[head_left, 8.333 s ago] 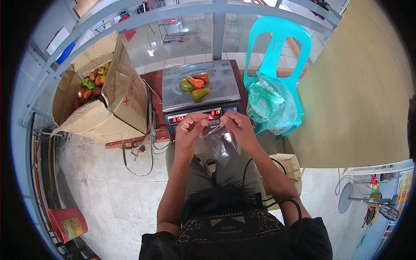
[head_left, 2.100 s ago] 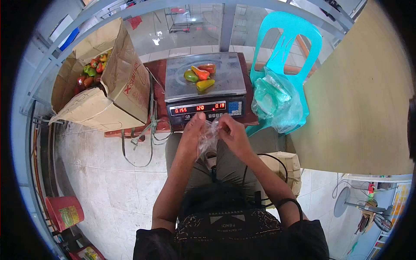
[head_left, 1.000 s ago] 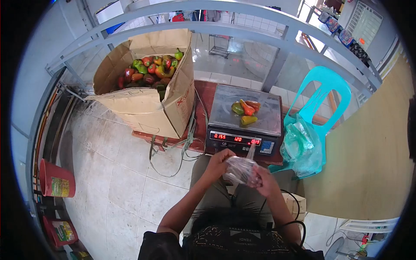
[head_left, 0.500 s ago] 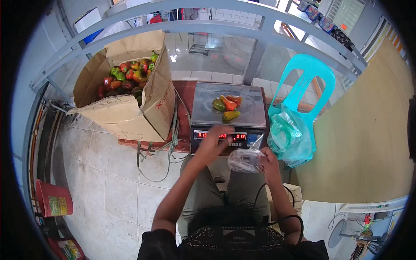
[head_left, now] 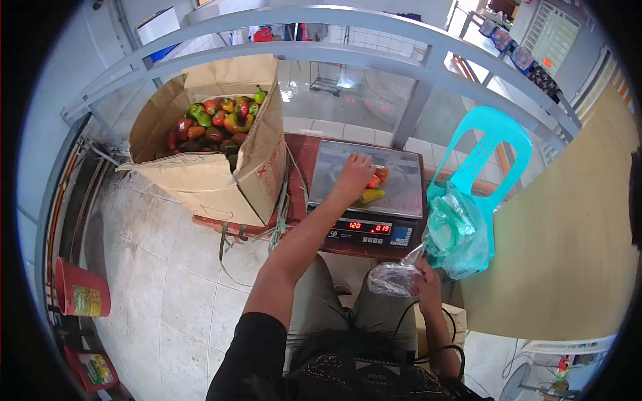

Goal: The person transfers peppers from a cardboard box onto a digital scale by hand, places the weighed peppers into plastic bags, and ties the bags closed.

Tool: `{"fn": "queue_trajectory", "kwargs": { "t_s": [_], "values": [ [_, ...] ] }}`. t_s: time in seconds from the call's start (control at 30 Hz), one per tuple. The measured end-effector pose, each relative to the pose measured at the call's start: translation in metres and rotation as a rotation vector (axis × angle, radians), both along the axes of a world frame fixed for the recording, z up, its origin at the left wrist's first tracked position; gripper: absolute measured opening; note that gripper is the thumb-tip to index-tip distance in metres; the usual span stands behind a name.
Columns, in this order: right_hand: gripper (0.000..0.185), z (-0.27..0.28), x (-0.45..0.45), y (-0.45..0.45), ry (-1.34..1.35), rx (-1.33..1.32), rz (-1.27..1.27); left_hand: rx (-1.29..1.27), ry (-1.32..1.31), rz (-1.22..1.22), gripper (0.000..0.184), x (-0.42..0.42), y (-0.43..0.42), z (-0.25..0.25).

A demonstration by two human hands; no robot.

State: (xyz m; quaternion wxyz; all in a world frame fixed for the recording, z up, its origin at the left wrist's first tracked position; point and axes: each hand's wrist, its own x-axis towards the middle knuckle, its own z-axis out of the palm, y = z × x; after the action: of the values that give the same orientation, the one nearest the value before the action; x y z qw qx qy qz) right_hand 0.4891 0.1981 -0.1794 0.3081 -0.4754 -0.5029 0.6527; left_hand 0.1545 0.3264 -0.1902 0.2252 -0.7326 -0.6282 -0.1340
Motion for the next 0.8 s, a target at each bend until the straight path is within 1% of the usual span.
{"fn": "queue_trajectory", "kwargs": {
  "t_s": [0.03, 0.13, 0.23, 0.33, 0.37, 0.43, 0.47, 0.53, 0.63, 0.73, 0.8],
  "values": [
    [0.011, 0.002, -0.002, 0.000, -0.018, 0.021, 0.002, 0.024, 0.002, 0.002, 0.017, 0.000, 0.002, -0.002],
    [0.010, 0.000, -0.005, 0.001, -0.036, 0.060, -0.001, -0.045, -0.034, 0.035, 0.018, 0.000, 0.009, -0.007],
    [0.008, 0.000, -0.011, 0.007, -0.059, 0.089, 0.041, 0.046, -0.060, 0.023, 0.017, 0.000, 0.014, -0.011],
    [0.005, 0.004, -0.016, 0.006, -0.074, 0.053, 0.063, -0.031, -0.230, -0.007, 0.017, 0.002, 0.015, -0.015],
    [0.005, 0.007, -0.018, 0.006, -0.073, 0.035, 0.058, -0.002, -0.326, -0.015, 0.019, 0.003, 0.014, -0.014],
    [0.009, -0.003, -0.016, 0.009, -0.052, 0.105, 0.070, 0.052, -0.516, -0.026, 0.025, -0.004, 0.004, -0.008],
    [0.012, -0.007, -0.014, 0.010, -0.040, 0.141, 0.078, 0.028, -0.570, -0.005, 0.026, -0.013, 0.001, -0.009],
    [0.012, 0.004, -0.015, 0.009, -0.070, 0.104, 0.067, -0.024, -0.674, 0.042, 0.027, -0.034, -0.005, -0.016],
    [0.010, 0.003, -0.012, 0.006, -0.067, 0.060, 0.064, 0.021, -0.634, 0.044, 0.035, -0.050, -0.019, -0.022],
    [0.011, 0.000, -0.011, 0.005, -0.057, 0.061, 0.058, -0.145, -0.657, 0.014, 0.042, -0.047, -0.030, -0.014],
    [0.012, 0.001, -0.009, 0.005, -0.049, 0.066, 0.046, -0.142, -0.664, 0.002, 0.046, -0.044, -0.026, -0.018]
  ]
}}
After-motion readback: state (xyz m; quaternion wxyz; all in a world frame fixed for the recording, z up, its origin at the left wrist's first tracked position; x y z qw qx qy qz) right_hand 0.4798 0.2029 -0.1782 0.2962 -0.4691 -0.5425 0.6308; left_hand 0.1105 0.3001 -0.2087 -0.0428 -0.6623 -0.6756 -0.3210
